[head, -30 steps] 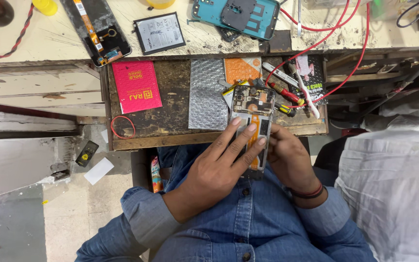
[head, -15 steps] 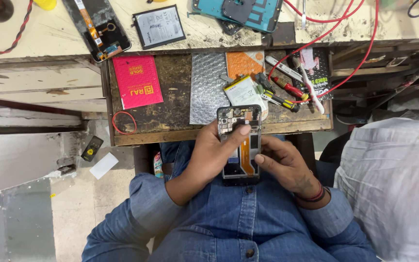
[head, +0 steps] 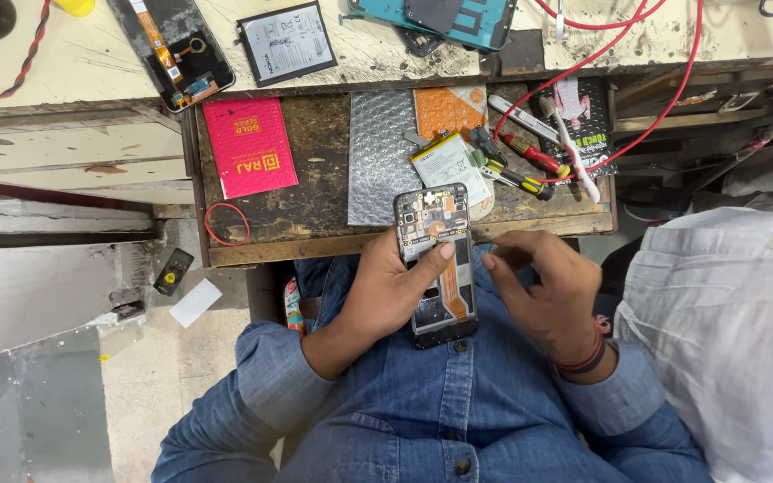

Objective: The person disassembles a smartphone at a repair workbench. They pry open the phone, remove the back cover, disconnect and lift out the battery, then use a metal pry tool to work on the internal board and components.

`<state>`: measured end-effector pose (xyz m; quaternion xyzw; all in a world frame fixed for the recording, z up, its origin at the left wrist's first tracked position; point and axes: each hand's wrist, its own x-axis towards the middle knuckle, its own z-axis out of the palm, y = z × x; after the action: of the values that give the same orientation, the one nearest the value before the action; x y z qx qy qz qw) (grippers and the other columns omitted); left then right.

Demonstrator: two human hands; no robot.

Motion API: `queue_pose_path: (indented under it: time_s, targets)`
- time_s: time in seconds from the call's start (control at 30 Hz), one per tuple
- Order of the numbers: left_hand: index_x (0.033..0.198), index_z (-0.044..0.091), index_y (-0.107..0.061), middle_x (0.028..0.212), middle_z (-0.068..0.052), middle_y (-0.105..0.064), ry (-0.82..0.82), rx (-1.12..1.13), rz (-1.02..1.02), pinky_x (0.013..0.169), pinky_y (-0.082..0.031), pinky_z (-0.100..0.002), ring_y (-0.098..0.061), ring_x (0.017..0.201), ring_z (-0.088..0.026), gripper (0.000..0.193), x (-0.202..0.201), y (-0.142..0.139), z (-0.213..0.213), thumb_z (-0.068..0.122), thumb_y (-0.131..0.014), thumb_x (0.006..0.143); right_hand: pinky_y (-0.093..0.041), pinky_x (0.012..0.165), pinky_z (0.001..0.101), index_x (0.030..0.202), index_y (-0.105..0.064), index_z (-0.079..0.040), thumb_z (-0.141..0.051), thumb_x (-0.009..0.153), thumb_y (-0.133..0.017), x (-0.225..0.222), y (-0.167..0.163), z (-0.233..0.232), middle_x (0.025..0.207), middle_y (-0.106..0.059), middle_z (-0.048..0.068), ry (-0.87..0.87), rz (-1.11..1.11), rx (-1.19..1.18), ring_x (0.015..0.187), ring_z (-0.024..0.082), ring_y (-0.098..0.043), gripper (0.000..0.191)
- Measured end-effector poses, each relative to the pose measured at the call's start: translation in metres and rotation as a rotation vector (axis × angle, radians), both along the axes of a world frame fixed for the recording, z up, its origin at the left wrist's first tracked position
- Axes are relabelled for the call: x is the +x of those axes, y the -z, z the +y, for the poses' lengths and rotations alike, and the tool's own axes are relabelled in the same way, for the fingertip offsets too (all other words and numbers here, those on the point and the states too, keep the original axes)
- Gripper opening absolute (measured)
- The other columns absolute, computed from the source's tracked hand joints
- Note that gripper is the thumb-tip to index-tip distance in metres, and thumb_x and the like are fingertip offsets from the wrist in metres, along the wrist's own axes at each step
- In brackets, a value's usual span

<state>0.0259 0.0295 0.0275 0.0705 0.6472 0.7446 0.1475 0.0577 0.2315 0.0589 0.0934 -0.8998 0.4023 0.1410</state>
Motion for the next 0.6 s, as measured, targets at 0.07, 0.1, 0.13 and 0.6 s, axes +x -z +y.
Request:
queue_pose_path:
  time_s: [0.07,0.1,0.13,0.6]
  targets:
    - [0.12,-0.001,-0.067,0.107,-0.005,-0.077,-0.009,-0.025,0.028,0.086,-0.058,-0.03,-0.068,0.099,-0.008,0.026,-0.001,-0.003,0.001,0.017,-0.068,0.101,-0.056,0.071,0.032,0.101,-0.069,-0.009,-0.007,0.088,-0.085,-0.007,-0.016,-0.004,0.094,-0.073,0.007,-0.018,0.231,0.231,0.084,0.022,-0.073,0.021]
    - [0.121,-0.002,-0.067,0.108,-0.006,-0.077,-0.014,-0.037,0.044,0.087,-0.058,-0.03,-0.068,0.099,-0.008,0.027,-0.001,-0.004,0.002,0.017,-0.068,0.101,-0.056,0.071,0.0332,0.101,-0.07,-0.008,-0.007,0.086,-0.085,-0.01,-0.023,-0.005,0.095,-0.073,0.007,-0.042,0.246,0.278,0.083,0.023,-0.072,0.021]
    - [0.12,-0.001,-0.067,0.107,-0.007,-0.077,-0.02,-0.064,0.054,0.087,-0.058,-0.03,-0.069,0.099,-0.009,0.026,-0.002,-0.007,0.002,0.016,-0.068,0.101,-0.055,0.071,0.0344,0.101,-0.07,-0.008,-0.007,0.084,-0.084,-0.014,-0.03,-0.007,0.096,-0.073,0.007,-0.066,0.262,0.325,0.083,0.024,-0.072,0.022]
    - [0.111,0.003,-0.067,0.078,-0.013,-0.075,-0.031,-0.299,-0.074,0.063,-0.057,-0.038,-0.072,0.07,-0.024,0.022,-0.006,-0.03,0.002,0.018,-0.067,0.094,-0.051,0.074,0.0357,0.105,-0.068,-0.009,-0.015,0.083,-0.066,-0.041,-0.072,-0.015,0.096,-0.066,0.003,-0.369,0.272,0.692,0.084,0.021,-0.066,0.022]
